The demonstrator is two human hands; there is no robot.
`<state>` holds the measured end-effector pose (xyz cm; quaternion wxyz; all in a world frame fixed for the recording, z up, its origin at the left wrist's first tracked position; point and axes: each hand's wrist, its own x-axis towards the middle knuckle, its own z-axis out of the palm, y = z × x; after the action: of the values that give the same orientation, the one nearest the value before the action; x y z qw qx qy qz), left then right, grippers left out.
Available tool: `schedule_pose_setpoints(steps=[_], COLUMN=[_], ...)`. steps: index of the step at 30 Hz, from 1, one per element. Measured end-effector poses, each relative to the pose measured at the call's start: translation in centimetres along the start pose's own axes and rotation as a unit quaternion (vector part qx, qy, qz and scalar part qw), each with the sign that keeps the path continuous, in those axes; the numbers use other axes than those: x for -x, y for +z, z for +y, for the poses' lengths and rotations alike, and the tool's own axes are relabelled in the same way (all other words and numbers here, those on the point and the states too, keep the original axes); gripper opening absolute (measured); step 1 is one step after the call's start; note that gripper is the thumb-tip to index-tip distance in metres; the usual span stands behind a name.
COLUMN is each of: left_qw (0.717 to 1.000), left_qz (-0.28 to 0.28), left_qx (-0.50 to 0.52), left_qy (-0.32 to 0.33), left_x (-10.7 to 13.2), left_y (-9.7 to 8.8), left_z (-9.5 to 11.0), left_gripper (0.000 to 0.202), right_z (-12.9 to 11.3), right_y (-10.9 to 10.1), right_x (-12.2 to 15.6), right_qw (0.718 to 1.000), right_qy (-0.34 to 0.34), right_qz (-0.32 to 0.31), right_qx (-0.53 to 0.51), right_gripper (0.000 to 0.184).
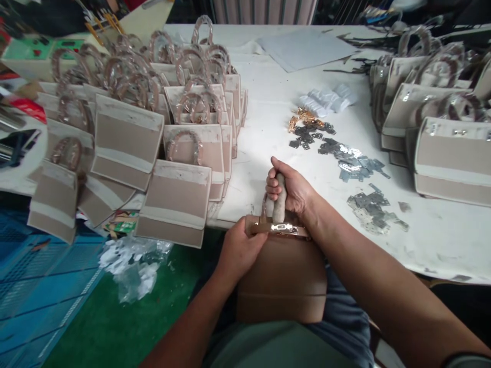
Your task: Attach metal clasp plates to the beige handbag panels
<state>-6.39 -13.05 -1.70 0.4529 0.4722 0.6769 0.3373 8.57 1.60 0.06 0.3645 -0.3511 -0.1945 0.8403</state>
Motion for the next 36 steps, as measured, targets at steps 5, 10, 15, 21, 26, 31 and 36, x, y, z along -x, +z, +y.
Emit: schedule_pose_setpoints(steps=[5, 10, 15, 21, 26, 31, 36], left_qw=[0.998, 0.998, 0.998, 0.999, 0.999, 0.998, 0.998], left_qz=[0.011, 0.026, 0.034, 0.028, 0.033, 0.030, 0.037], left_qx=[-0.047, -0.057, -0.014, 0.022, 0.016, 0.021, 0.007], left_qy=[0.030, 0.031, 0.046, 0.040, 0.038, 0.041, 0.049], left_x=[0.0, 0.0, 0.1, -0.1, -0.1, -0.1, 0.0], left_y=[0.1, 0.2, 0.5, 0.7, 0.7, 0.8, 0.8], left_z=[-0.1, -0.1, -0.5, -1.0, -0.9, -1.2, -1.3], left_gripper=[0.016, 0.014, 0.015, 0.018, 0.016, 0.015, 0.016], right_z=[0.7, 1.1, 1.3, 1.4, 1.7, 1.7, 2.2], right_y=[0.3, 0.4, 0.6, 0.7, 0.6, 0.6, 0.7], right_x=[-0.2, -0.2, 0.0, 0.1, -0.1, -0.1, -0.1], right_qw=[0.998, 0.997, 0.996, 0.994, 0.993, 0.991, 0.989], right_qy=[-0.030, -0.046, -0.059, -0.071, -0.082, -0.085, -0.097], right_qz=[0.020, 0.032, 0.039, 0.046, 0.049, 0.054, 0.053], right_qx=[0.042, 0.057, 0.057, 0.063, 0.073, 0.084, 0.093], right_gripper=[0.043, 0.041, 0.039, 0.037, 0.036, 0.037, 0.038])
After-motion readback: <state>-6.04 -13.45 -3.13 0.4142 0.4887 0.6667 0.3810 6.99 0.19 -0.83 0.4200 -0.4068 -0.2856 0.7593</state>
